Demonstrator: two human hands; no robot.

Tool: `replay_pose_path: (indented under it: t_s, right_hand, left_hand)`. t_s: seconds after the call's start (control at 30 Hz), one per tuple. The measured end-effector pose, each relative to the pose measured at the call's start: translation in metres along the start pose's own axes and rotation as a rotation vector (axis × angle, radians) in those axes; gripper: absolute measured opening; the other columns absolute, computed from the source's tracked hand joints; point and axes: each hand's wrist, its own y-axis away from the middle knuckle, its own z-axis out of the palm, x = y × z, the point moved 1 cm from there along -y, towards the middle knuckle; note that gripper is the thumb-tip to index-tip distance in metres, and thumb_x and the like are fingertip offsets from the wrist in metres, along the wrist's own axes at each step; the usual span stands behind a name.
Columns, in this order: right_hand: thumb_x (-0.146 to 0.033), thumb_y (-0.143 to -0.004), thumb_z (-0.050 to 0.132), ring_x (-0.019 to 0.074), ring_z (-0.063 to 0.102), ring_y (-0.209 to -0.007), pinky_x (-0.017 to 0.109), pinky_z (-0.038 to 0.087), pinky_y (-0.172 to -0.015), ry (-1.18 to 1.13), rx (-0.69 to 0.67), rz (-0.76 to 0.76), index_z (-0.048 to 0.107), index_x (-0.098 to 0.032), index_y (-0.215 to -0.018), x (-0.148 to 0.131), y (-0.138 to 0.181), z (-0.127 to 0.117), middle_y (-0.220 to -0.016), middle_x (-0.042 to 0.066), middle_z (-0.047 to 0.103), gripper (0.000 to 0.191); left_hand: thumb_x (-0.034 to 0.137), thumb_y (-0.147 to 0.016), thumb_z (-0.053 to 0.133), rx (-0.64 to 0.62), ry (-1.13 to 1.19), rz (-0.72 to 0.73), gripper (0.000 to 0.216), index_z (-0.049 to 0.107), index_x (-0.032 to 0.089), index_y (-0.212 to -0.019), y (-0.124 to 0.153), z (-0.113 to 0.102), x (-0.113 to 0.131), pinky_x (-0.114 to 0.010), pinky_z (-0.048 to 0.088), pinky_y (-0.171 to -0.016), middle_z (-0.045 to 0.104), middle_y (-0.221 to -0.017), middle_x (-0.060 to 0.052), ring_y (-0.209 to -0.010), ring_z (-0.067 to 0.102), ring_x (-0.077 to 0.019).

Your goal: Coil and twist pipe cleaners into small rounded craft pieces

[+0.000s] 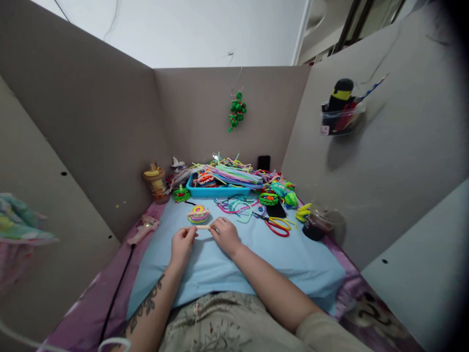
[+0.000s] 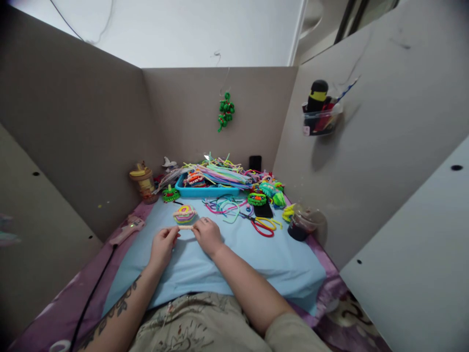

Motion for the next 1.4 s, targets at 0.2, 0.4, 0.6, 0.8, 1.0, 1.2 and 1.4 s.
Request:
replay_pose_path:
  t_s: [0.2,0.4,0.6,0.8,1.0,1.2,1.4]
  right_hand:
    - [-0.019,-0.082,0.059,0.0172,0.053,-0.082,0.027,0.041,-0.074,-0.055,-0.021,0.014,0.058,-0.019,-0.08,0.001,0.001,0.002,-0.082,0.003,0.059,0.002]
    - [-0.02,-0.083,0.056,0.0151,0.055,-0.085,0.026,0.044,-0.078,-0.201,-0.037,0.028,0.059,-0.019,-0.1,0.0,0.001,0.004,-0.095,0.005,0.057,0.018]
    - [-0.022,-0.089,0.048,0.0149,0.055,-0.085,0.025,0.043,-0.077,-0.139,-0.046,0.028,0.062,-0.02,-0.087,0.001,0.001,0.005,-0.086,0.004,0.056,0.015]
    - [-0.024,-0.089,0.05,0.0145,0.056,-0.082,0.024,0.043,-0.074,-0.103,-0.035,0.042,0.062,-0.019,-0.085,0.0,0.002,0.005,-0.085,0.004,0.057,0.014]
    - [-0.024,-0.088,0.05,0.0147,0.056,-0.082,0.024,0.043,-0.074,-0.109,-0.026,0.031,0.062,-0.02,-0.085,0.0,0.002,0.005,-0.086,0.004,0.058,0.012]
    - [-0.021,-0.086,0.053,0.0144,0.056,-0.081,0.024,0.043,-0.073,-0.126,-0.023,0.009,0.062,-0.02,-0.085,0.0,0.002,0.007,-0.086,0.003,0.058,0.009]
    - [-0.019,-0.084,0.056,0.0142,0.056,-0.081,0.024,0.042,-0.072,-0.128,-0.032,0.012,0.06,-0.02,-0.084,0.0,0.002,0.007,-0.087,0.002,0.058,0.005]
  left_hand:
    - [0.049,-0.069,0.061,0.004,0.012,0.01,0.037,0.061,0.013,-0.067,0.0,0.0,-0.002,-0.021,0.024,-0.04,0.044,-0.045,0.005,-0.04,0.035,-0.0084]
    - [0.05,-0.069,0.061,0.024,0.015,0.042,0.037,0.062,0.013,-0.071,-0.001,-0.001,-0.002,-0.021,0.024,-0.04,0.047,-0.047,0.004,-0.04,0.036,-0.0091]
    - [0.051,-0.071,0.06,-0.022,-0.019,0.06,0.038,0.065,0.013,-0.07,0.001,0.0,0.001,-0.021,0.027,-0.041,0.048,-0.047,0.004,-0.041,0.039,-0.0092]
    - [0.052,-0.066,0.063,0.018,-0.027,0.094,0.041,0.068,0.012,-0.071,0.004,0.001,0.009,-0.022,0.032,-0.043,0.055,-0.048,-0.001,-0.045,0.048,-0.0121]
    - [0.054,-0.068,0.062,0.036,-0.053,0.096,0.042,0.066,0.012,-0.067,0.007,0.0,0.011,-0.022,0.031,-0.044,0.054,-0.049,-0.001,-0.046,0.047,-0.0122]
    - [0.055,-0.068,0.061,0.054,-0.079,0.116,0.041,0.061,0.014,-0.061,0.008,-0.001,0.011,-0.023,0.032,-0.046,0.053,-0.05,0.0,-0.047,0.045,-0.012]
    - [0.051,-0.066,0.061,0.058,-0.078,0.153,0.036,0.061,0.015,-0.065,0.006,-0.001,0.01,-0.025,0.039,-0.053,0.06,-0.057,-0.003,-0.056,0.054,-0.0162]
